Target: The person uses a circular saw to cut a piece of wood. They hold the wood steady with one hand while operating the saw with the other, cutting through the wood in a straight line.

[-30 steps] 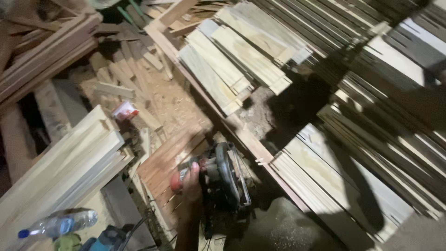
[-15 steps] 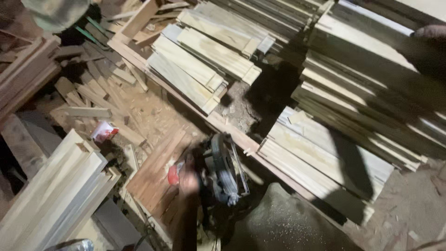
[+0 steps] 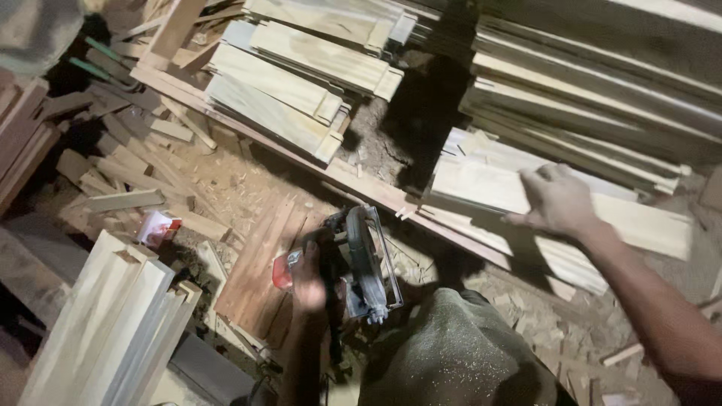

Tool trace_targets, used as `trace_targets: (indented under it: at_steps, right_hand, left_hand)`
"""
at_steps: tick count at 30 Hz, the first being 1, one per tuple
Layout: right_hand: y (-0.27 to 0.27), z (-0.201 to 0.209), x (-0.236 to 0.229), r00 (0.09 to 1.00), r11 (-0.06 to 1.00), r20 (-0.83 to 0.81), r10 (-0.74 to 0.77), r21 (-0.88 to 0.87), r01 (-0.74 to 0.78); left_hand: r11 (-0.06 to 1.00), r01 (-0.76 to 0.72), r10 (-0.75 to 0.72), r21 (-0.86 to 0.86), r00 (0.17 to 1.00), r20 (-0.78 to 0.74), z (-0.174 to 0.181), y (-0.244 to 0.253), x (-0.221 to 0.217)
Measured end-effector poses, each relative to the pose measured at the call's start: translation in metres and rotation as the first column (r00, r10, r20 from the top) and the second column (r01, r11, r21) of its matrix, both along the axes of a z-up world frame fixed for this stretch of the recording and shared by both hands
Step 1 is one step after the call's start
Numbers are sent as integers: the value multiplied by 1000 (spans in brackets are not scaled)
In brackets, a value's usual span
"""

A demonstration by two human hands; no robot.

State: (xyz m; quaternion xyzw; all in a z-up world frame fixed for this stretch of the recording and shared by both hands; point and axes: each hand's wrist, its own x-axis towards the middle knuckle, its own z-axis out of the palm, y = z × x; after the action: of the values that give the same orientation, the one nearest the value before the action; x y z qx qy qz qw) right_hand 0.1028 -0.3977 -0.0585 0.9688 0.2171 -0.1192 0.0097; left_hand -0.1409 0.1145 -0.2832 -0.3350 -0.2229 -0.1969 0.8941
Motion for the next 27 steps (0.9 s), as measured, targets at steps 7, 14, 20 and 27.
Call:
trace_targets:
  at_steps: [7, 14, 20, 27]
  right_hand:
    - [25, -99, -37, 996, 996, -86, -37, 74, 44]
    - [53, -125, -27, 1000, 981, -11, -20, 192, 22]
    - [56, -134, -23, 997, 981, -60, -41, 184, 52]
    - [61, -123, -26, 997, 986, -52, -59, 153, 67]
  left_hand:
    - [-972, -118, -231, -204, 648, 726, 84, -15, -24]
    - [-868, 11, 272, 496, 847, 456, 158, -53, -1]
    - [-574, -225, 256, 787, 864, 433, 211, -89, 18]
    - [-687, -538, 108, 488, 589, 801, 204, -122, 73]
